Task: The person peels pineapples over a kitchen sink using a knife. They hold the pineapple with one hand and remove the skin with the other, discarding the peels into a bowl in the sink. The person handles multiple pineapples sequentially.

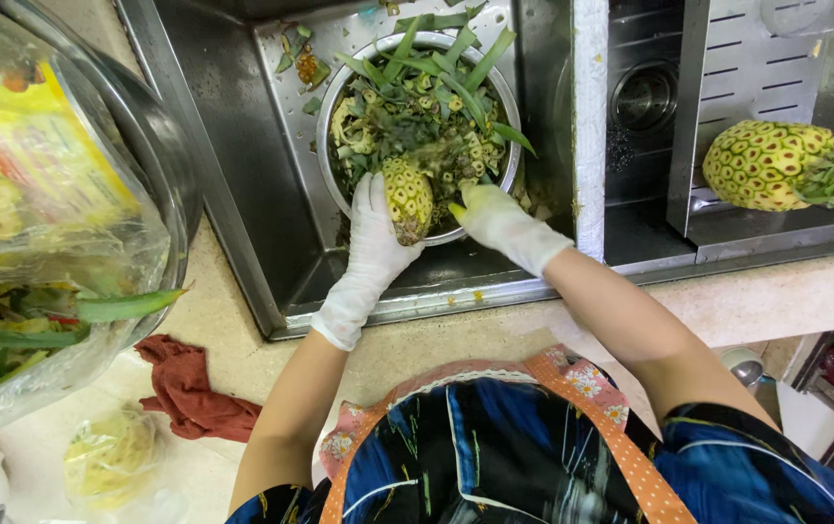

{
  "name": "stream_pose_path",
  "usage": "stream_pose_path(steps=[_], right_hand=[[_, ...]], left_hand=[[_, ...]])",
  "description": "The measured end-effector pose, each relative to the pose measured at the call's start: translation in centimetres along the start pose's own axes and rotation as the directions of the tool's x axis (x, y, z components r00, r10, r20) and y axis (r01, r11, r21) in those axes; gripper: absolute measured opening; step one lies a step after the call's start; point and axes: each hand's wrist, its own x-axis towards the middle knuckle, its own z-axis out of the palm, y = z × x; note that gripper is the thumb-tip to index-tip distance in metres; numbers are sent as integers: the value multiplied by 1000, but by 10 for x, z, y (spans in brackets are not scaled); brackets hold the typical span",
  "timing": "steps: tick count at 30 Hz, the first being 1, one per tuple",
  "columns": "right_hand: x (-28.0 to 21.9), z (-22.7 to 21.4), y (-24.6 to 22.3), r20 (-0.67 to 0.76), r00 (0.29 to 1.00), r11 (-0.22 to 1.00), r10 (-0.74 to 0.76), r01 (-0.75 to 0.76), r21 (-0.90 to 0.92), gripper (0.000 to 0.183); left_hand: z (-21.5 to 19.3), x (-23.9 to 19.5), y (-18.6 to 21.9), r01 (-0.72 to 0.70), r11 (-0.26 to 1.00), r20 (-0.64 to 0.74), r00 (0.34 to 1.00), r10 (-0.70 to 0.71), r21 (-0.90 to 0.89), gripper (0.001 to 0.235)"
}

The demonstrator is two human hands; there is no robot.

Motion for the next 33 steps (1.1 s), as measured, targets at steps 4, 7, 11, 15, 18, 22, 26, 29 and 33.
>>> stream_pose_path(steps=[4, 7, 11, 15, 18, 22, 26, 29, 33], right_hand=[[31, 4, 15, 46, 999, 999, -14, 12, 41, 57], [28, -4, 25, 43, 999, 985, 3, -11, 174, 65], [-11, -4, 22, -67, 997, 996, -32, 37, 85, 57], [-48, 1, 22, -31, 999, 998, -30, 28, -55, 42], [-71, 8, 26, -233, 949, 973, -214, 186, -136, 34], [-42, 9, 7, -129, 986, 988, -109, 94, -121, 25], [-36, -5, -20, -150, 985, 995, -80, 71, -67, 28], [-72, -1, -8, -99, 994, 994, -40, 30, -104, 34], [-84, 10, 22, -215, 972, 974, -95, 45, -224, 30]], left_hand=[[-26, 29, 7, 369, 917, 231, 916, -329, -153, 114], [-30, 80, 7, 571, 819, 485, 733, -477, -58, 90], [-25, 99, 19, 681, 701, 608, 652, -452, -209, 61], [-35, 84, 21, 749, 610, 639, 606, -473, -258, 56], [-48, 75, 13, 779, 528, 676, 592, -439, -339, 56], [-28, 46, 11, 699, 392, 642, 711, -287, -598, 60], [-17, 37, 8, 696, 223, 621, 713, -325, -683, 65], [-23, 31, -4, 733, 203, 694, 680, -238, -649, 62], [-26, 30, -9, 695, 153, 657, 716, -236, -702, 53]])
